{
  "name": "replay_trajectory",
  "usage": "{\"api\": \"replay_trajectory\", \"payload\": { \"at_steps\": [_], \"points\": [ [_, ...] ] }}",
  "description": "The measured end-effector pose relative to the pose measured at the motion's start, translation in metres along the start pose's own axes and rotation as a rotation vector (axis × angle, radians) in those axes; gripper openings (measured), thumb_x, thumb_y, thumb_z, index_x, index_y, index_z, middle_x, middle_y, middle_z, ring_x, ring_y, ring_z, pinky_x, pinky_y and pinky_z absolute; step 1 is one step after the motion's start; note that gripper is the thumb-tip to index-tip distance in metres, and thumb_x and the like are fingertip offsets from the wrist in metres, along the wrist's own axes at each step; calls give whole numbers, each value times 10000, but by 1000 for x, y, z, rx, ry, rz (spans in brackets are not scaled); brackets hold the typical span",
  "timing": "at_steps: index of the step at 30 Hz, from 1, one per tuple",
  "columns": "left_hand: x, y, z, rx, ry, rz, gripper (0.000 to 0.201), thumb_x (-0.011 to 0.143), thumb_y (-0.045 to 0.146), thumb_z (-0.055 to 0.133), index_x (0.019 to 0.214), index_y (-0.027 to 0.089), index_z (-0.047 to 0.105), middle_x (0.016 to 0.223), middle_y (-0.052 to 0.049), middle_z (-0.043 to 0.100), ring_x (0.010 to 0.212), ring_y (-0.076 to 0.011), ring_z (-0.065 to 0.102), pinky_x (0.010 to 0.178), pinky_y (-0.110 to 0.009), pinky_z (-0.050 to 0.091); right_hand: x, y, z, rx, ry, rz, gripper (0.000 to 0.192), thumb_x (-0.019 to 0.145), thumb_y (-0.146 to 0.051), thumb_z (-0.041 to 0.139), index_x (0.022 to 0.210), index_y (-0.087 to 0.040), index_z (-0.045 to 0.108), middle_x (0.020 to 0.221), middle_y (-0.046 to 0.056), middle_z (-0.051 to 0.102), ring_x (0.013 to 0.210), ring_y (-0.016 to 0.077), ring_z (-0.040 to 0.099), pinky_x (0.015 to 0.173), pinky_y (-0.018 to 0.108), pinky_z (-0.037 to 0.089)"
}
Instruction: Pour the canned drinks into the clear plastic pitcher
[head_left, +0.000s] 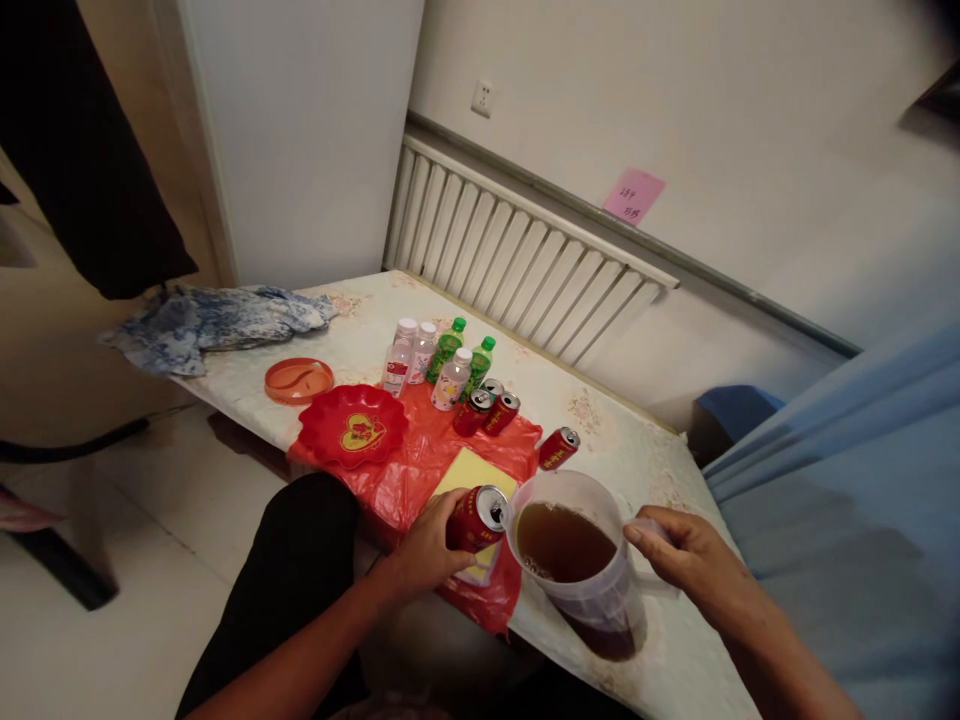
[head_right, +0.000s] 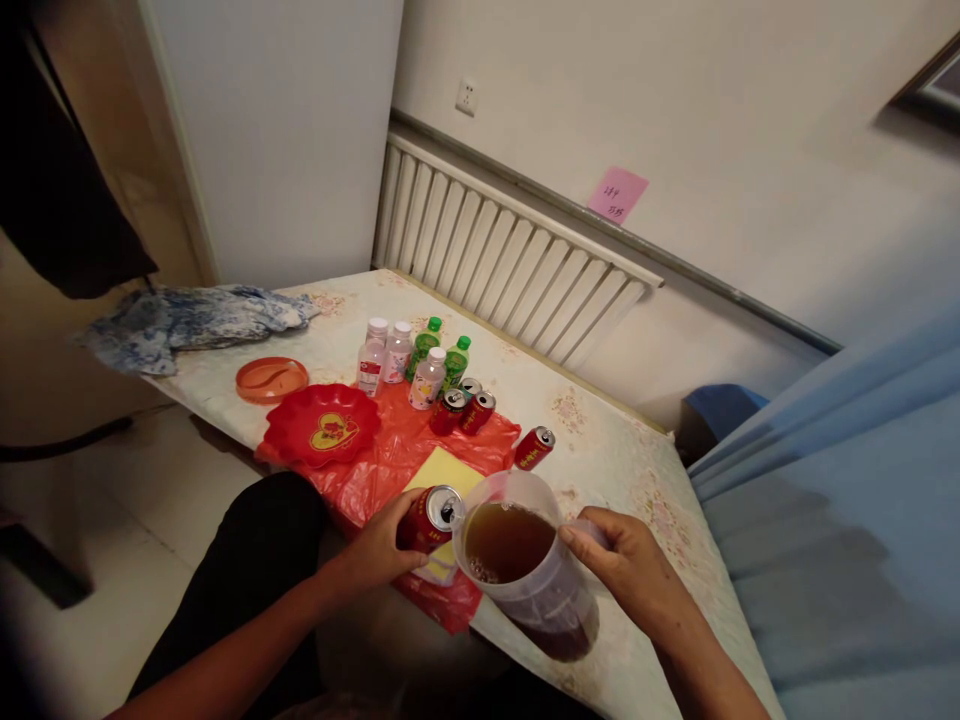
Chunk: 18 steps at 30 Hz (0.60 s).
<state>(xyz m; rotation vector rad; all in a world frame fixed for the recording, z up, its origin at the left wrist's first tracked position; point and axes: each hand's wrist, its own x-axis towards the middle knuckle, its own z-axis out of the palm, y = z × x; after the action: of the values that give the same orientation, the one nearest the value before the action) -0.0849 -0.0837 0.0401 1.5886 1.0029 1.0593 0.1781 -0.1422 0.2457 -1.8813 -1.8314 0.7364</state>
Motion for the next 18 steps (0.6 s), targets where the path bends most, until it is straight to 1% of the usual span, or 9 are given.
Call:
{"api": "replay_trajectory", "payload": {
  "at_steps": [7, 13, 18],
  "points": [
    [-1, 3, -1, -7, -3, 4, 784, 563, 91, 728, 1304, 209, 501, 1305, -95, 570, 1225, -310, 507, 1077, -454, 367, -1, -8, -1, -27, 7, -15, 501, 741, -601, 593, 513, -207, 385, 523, -53, 299, 517, 105, 287, 482, 242, 260],
    [-1, 1, -1, -19, -8, 13, 789, 553, 74, 725, 1299, 221, 510, 1299, -85, 576, 1218, -309, 509, 1080, -454, 361, 0, -7, -2, -36, 0, -23, 491, 740, -591, 604, 511, -202, 409, 517, -48, 319, 520, 109, 302, 481, 238, 271],
    [-2, 1, -1, -29, -11, 4, 792, 550, 68, 717, 1299, 222, 510, 1295, -81, 578, 1206, -303, 520, 1068, -450, 375, 1, -6, -3, -56, -11, -28, 485, 752, -578, 594, 516, -204, 394, 525, -49, 315, 525, 110, 303, 487, 239, 267]
  ]
}}
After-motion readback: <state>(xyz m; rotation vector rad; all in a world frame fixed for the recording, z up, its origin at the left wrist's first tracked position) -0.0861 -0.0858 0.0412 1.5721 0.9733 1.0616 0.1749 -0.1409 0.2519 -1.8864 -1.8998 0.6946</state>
